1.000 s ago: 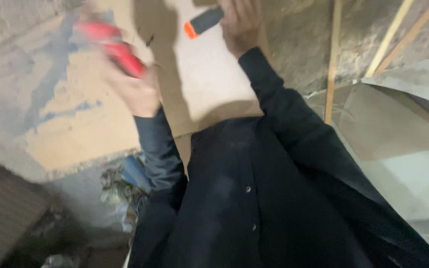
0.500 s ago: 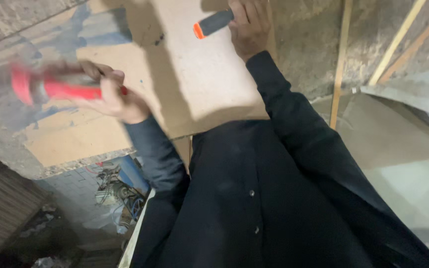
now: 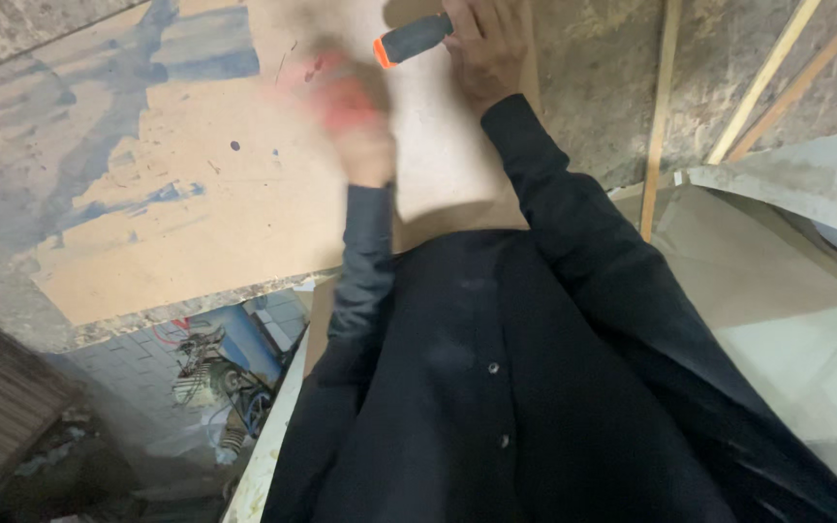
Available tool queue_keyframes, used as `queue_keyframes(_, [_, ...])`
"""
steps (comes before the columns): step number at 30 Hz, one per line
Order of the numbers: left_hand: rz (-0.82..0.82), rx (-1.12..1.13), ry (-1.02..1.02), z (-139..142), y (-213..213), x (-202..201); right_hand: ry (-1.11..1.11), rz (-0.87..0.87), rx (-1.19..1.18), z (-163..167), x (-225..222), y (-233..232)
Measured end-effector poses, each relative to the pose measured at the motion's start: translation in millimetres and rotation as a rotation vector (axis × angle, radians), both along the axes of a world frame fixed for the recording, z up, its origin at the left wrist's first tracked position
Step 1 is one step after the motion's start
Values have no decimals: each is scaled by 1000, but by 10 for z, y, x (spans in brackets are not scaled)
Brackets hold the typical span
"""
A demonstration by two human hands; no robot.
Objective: The person uses pliers to snip and snap thin wooden strips into shorter pieces on a workbench, working along each strip one section at a time. Earlier they handle a decorative metal wall-art panel and a screwdriver before setting the panel aside and cutting the strips.
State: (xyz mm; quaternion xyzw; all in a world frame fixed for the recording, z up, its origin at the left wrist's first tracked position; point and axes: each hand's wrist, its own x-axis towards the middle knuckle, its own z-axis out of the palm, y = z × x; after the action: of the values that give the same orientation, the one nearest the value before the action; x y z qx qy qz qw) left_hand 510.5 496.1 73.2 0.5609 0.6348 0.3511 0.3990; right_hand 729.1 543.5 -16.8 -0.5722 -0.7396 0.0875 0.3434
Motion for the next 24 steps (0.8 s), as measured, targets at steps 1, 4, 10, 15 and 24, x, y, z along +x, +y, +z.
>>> queue_keyframes(1, [-155,-45,82,-80,-31,101,0,26,-32,12,19,-12])
queue_keyframes(4, [-3,178,44,-170,31,-325,-5,-25,145,-11,-21,53])
queue_keyframes(10, [435,323,-707,-137,51,-500,24,14,266,15,-6,110])
queue_keyframes(15, [36,-98,51,-211,-48,-70,42,21,120,82,-2,65])
queue_keyframes(24, [240,-269,-447,-292,-49,-54,103,19,95,86,67,30])
